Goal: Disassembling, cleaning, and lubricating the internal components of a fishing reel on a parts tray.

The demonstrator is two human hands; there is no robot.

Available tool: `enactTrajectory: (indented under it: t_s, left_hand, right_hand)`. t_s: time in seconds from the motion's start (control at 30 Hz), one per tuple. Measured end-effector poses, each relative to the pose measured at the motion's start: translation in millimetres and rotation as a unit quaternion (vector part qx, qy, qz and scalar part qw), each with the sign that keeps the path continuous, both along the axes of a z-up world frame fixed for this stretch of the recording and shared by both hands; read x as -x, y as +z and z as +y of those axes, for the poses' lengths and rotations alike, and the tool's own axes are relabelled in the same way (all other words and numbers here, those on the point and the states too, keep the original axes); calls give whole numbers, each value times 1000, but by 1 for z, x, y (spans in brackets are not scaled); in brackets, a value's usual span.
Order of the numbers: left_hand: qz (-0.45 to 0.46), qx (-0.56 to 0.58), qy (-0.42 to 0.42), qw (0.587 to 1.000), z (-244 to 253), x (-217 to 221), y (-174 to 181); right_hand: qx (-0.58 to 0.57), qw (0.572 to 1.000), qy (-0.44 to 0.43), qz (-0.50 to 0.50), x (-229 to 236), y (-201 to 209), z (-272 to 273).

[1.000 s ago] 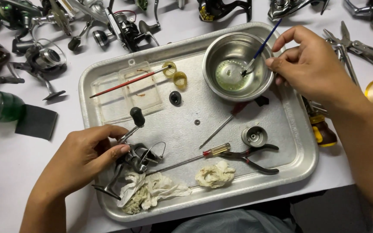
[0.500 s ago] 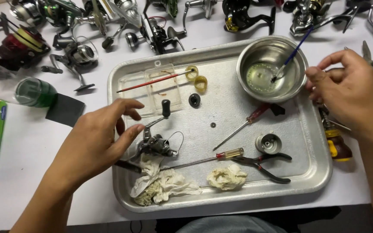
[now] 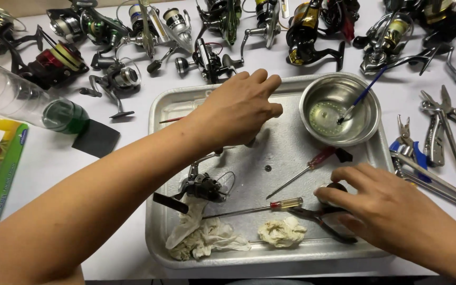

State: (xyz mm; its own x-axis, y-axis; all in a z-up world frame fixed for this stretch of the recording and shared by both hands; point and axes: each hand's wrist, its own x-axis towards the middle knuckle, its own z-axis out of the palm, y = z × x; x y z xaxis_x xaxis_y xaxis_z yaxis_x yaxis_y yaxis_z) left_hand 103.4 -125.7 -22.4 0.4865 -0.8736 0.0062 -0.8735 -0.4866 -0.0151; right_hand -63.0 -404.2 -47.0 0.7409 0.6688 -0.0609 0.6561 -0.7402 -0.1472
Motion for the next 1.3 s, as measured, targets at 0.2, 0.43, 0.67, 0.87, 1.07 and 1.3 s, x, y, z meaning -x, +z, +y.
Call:
enactTrajectory:
  t_s: [0.2,0.43,0.67,0.87,1.07,1.3]
  left_hand:
    - [-2,-98,-7,995,-4,-9,-9]
    - [10,-50,-5,999,12,-4,-6]
    - [-41,74,22,996,36,14,15]
    - [-27,81,41,996,62,49,31]
    - [-10,61,38,997,80,72,34]
    - [4,176,16,984,50,80,22]
  right_hand:
    - [0,998,58,-6,-11,-13,-4]
    - [-73,995,-17,58,-45,24,1]
    - [-32,996,14,-80,-109,55,49]
    - [96,994,-46,-33,-151,44,86]
    - [147,986,-81,22,-161,43,101]
    - [148,987,-54,-23,-173,11,94]
